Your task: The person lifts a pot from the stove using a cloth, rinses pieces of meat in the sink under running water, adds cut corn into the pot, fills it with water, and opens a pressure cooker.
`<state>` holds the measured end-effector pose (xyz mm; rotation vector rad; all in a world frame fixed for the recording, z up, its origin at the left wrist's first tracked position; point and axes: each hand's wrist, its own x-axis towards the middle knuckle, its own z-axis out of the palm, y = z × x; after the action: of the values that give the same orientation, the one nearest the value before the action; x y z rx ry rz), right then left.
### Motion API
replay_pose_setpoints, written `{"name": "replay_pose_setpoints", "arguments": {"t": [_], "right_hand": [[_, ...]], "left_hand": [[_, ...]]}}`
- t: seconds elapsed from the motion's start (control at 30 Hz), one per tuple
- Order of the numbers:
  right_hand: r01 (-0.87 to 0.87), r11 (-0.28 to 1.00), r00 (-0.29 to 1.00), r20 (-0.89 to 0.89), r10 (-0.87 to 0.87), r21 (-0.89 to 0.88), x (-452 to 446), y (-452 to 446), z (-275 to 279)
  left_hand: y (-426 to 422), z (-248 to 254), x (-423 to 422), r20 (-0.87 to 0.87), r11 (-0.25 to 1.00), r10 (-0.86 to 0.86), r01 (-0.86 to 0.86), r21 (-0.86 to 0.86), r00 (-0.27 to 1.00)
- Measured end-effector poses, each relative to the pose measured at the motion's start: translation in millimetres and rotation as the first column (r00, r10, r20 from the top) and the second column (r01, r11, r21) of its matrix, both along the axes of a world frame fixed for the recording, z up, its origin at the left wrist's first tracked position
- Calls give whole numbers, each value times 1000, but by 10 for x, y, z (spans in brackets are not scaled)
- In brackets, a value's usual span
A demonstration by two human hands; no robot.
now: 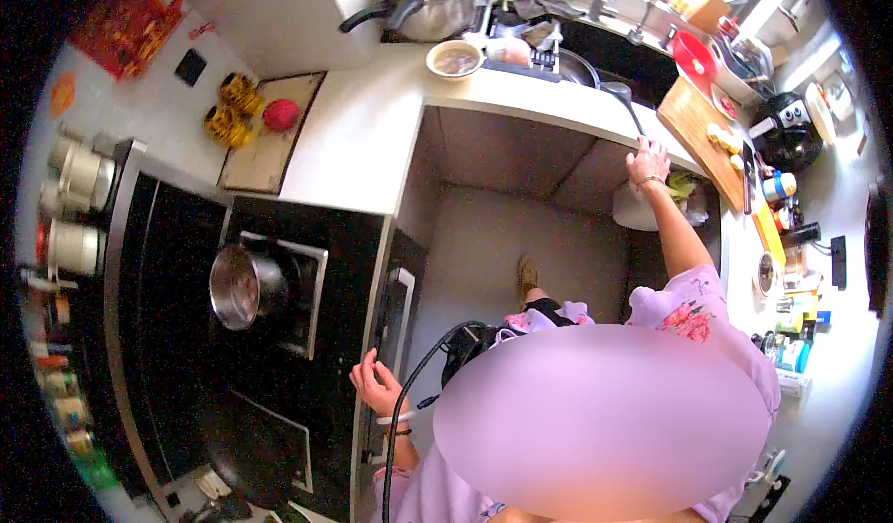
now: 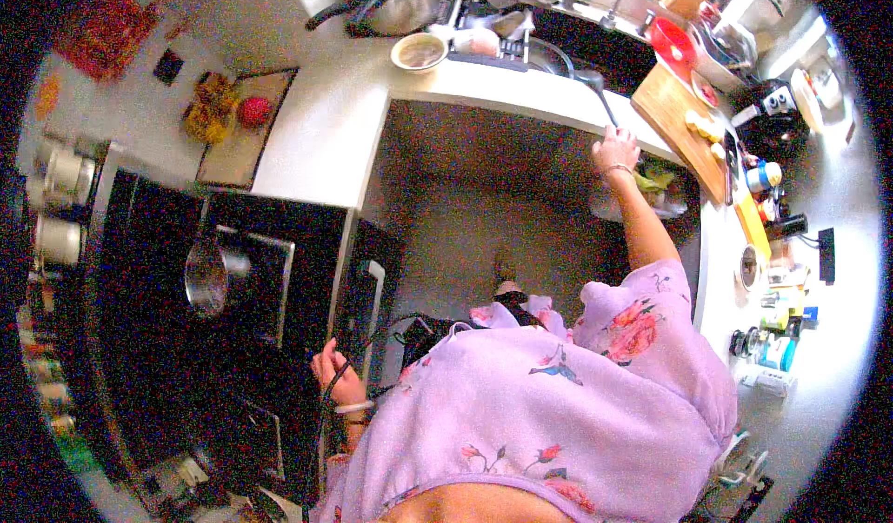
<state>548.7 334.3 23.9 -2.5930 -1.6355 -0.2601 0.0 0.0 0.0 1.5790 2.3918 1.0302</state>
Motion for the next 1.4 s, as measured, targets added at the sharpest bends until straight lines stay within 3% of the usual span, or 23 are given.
{"name": "replay_pose_setpoints", "arguments": {"t": [0.07,0.1,0.17,0.3,0.37,0.4,0.5,0.77,0.9,0.93,0.97,1.03,1.1,1.17,1.27,1.33,1.4], "right_hand": [[28,999,996,81,-26,-20,27,28,105],[36,993,998,48,-31,-113,443,-20,-173],[31,978,992,124,-5,-205,861,437,-119],[-54,970,993,-112,28,-237,991,713,-294],[-100,984,975,-213,66,-150,1204,736,-501],[-118,973,937,-347,43,-196,1247,702,-545],[-68,995,883,-469,27,-71,1336,651,-421],[34,998,838,-546,-4,46,1718,409,-555],[98,993,818,-574,-40,70,1607,488,-473],[127,985,764,-645,-25,113,1559,528,-444],[157,975,708,-706,0,157,1531,585,-386],[187,969,654,-756,1,162,1478,654,-302],[207,970,625,-780,-30,128,1495,740,-149],[240,966,576,-816,-59,100,1529,771,-25],[283,956,464,-883,-62,82,1581,796,33],[304,952,440,-890,-121,21,1665,749,216],[330,941,392,-917,-68,72,1622,812,132]], "left_hand": [[313,78,17,-32,996,-62,64,66,998],[358,315,383,-61,997,-77,75,-28,995],[1001,234,698,48,994,-112,112,5,993],[1877,296,1141,16,977,-213,213,11,977],[2286,258,1493,86,951,-308,307,20,948],[2460,237,1659,128,936,-349,351,8,928],[3063,179,2204,197,867,-490,498,12,849],[4608,306,3388,273,669,-735,729,145,620],[5215,215,3957,324,532,-820,837,130,471],[5378,132,4128,362,493,-834,857,151,416],[5589,60,4315,290,440,-878,882,170,382],[5966,-293,4741,325,446,-856,892,75,401],[6357,-471,5169,328,388,-834,895,-222,443],[6644,-586,5566,355,399,-785,852,-338,508],[7153,-1000,6007,263,192,-830,693,-695,492],[7277,-1239,6244,234,184,-852,686,-704,469],[7584,-1650,6253,161,215,-867,645,-733,471]]}}
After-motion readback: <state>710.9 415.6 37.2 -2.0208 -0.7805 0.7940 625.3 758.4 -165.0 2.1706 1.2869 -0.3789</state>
